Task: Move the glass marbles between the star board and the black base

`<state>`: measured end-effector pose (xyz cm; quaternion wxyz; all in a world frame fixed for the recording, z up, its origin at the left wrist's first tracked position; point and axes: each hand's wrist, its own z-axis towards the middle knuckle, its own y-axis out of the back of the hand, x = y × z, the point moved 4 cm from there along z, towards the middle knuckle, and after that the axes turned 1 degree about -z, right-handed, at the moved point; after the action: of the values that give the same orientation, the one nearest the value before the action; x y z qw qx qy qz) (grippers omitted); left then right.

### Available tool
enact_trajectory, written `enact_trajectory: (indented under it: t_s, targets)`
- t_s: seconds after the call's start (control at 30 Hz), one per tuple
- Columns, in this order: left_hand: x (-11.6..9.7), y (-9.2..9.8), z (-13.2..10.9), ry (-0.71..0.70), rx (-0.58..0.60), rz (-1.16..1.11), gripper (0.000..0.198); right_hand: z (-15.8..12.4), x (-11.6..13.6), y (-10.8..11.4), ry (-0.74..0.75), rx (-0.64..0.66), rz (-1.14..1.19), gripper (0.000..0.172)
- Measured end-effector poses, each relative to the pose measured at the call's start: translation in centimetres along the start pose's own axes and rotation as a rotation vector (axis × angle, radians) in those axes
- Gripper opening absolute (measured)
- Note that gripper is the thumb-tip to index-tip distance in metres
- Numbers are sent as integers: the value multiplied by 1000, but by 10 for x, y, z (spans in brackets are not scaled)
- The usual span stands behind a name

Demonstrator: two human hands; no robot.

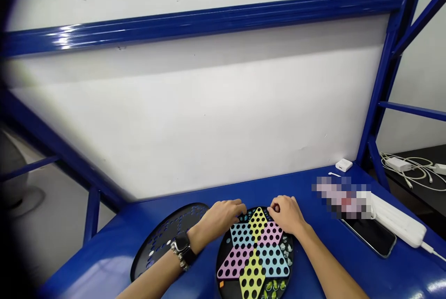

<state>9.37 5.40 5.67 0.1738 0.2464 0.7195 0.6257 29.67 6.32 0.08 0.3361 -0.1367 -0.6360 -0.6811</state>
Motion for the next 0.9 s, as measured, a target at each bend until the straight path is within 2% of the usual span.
enact_trajectory:
  t_s: [0.07,0.23,0.37,0.6,0.9]
  targets:
    - [0,0,5,-58,14,38,30,-1,1,0,-4,6,-2,34]
    - [-4,-5,9,-192,12,180,12,-1,3,1,-9,13,-1,33]
    - [-6,-11,5,-304,-54,285,21,-1,4,1,-8,13,0,35]
    - [-3,-20,4,-393,-132,329,18,-1,3,1,-8,12,-8,34]
    - [0,-19,4,-480,-197,328,14,0,2,1,-14,11,-21,31]
